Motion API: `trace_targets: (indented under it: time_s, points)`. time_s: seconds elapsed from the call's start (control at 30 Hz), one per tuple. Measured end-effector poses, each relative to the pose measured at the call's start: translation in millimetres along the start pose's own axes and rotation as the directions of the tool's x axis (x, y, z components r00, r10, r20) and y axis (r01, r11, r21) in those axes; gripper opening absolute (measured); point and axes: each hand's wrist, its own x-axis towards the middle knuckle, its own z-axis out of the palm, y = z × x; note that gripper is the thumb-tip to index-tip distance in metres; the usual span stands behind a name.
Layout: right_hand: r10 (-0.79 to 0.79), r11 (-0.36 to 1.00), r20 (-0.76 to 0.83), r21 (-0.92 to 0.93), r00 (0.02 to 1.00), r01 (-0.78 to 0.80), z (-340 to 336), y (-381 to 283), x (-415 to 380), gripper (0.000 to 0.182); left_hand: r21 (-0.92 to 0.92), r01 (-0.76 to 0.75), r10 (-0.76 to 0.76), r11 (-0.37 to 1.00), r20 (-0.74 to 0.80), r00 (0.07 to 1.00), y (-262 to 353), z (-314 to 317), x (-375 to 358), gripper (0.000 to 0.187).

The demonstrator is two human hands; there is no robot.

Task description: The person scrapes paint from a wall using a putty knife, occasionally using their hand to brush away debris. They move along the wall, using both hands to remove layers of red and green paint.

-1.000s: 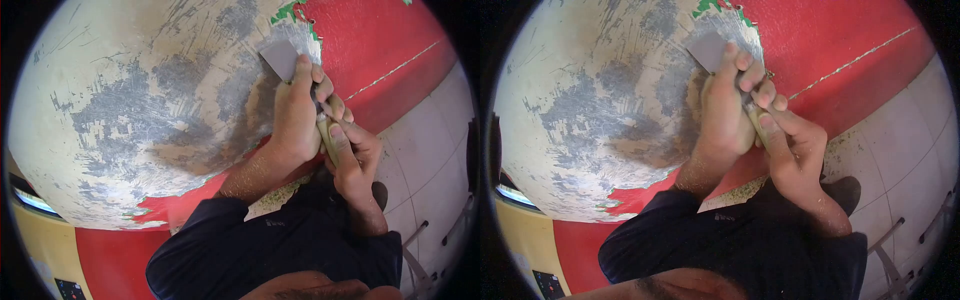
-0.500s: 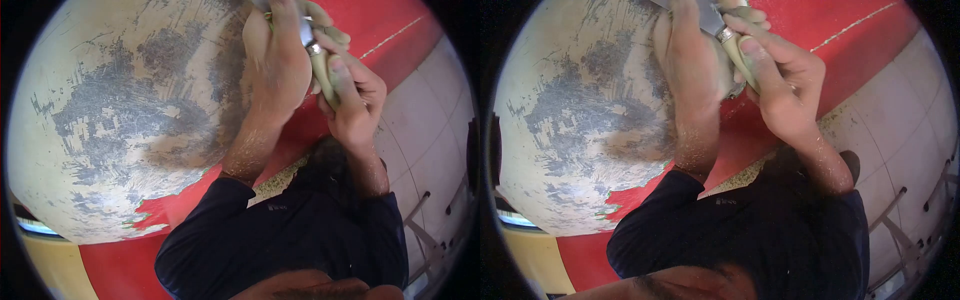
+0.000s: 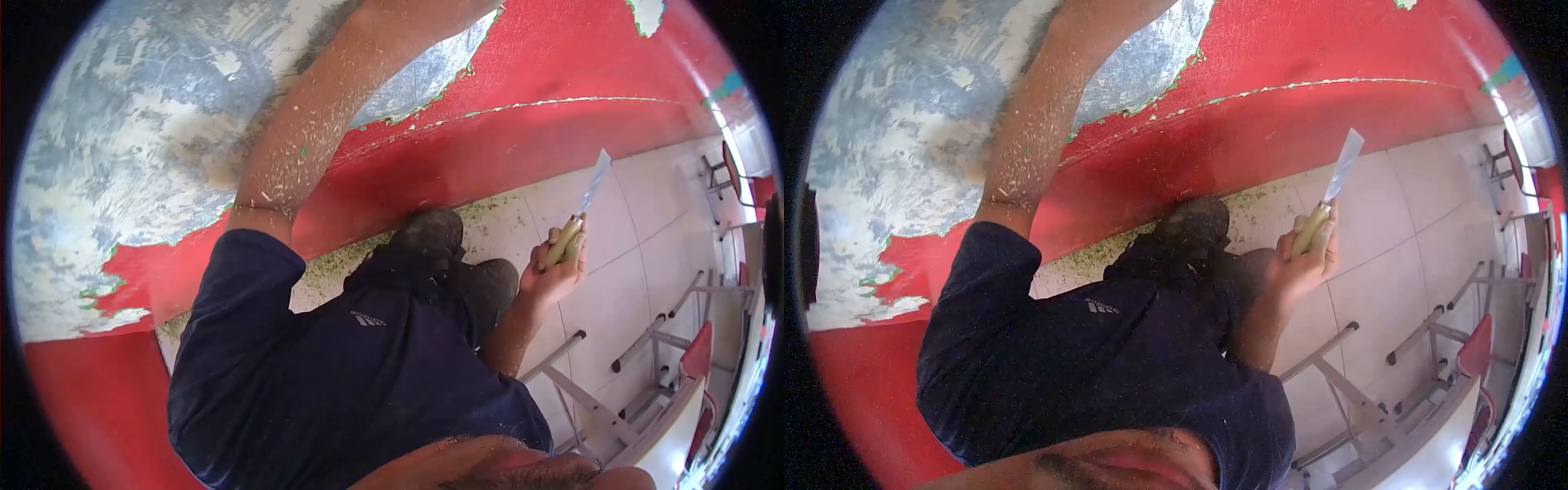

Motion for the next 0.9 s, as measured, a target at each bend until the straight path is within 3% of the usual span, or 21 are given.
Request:
trace_targets:
  time_s: [0.03, 0.1, 0.13, 0.23, 0.43, 0.63, 0.83, 0.9]
  points:
    - [0.010, 1.000, 0.017, -0.022, 1.000, -0.009, -3.7, -2.9, -0.1, 0.035, -0.047, -0.007, 0.012, 0.999, 0.096, 0.995, -0.3, -6.2, 5.4, 0.006]
    - [0.040, 0.998, 0.028, -0.042, 0.999, -0.039, -17.5, -5.9, -0.7, 0.035, 0.084, -0.075, 0.069, 0.994, 0.063, 0.996, -3.3, -0.3, 3.2, 0.006]
    - [0.033, 0.998, 0.109, -0.050, 0.994, -0.027, -29.3, -8.5, 0.2, 0.035, 0.143, -0.107, 0.102, 0.984, 0.042, 0.994, -2.6, 1.4, 4.3, 0.006]
    - [0.022, 0.996, 0.026, -0.083, 0.999, -0.020, -38.8, -10.6, -0.1, 0.036, 0.103, -0.169, 0.166, 0.980, 0.039, 0.985, 1.4, -5.1, 3.7, 0.006]
    - [0.066, 0.988, 0.022, -0.138, 0.998, -0.062, -68.2, 5.7, -7.6, 0.037, 0.106, -0.245, 0.234, 0.964, 0.104, 0.967, 0.9, -14.3, 1.2, 0.006]
    - [0.157, 0.977, 0.051, -0.152, 0.986, -0.148, -76.0, 16.5, -24.2, 0.035, 0.074, -0.215, 0.213, 0.974, 0.032, 0.977, 2.0, -13.6, 4.7, 0.008]
    - [0.156, 0.975, -0.008, -0.161, 0.988, -0.155, -87.8, 23.4, -29.4, 0.035, 0.176, -0.180, 0.147, 0.968, 0.186, 0.972, 9.1, -13.5, 6.0, 0.015]
    - [0.164, 0.978, 0.010, -0.134, 0.986, -0.161, -96.3, 20.7, -30.3, 0.034, 0.019, -0.073, 0.072, 0.997, 0.024, 0.997, 10.3, -13.9, 4.4, 0.020]
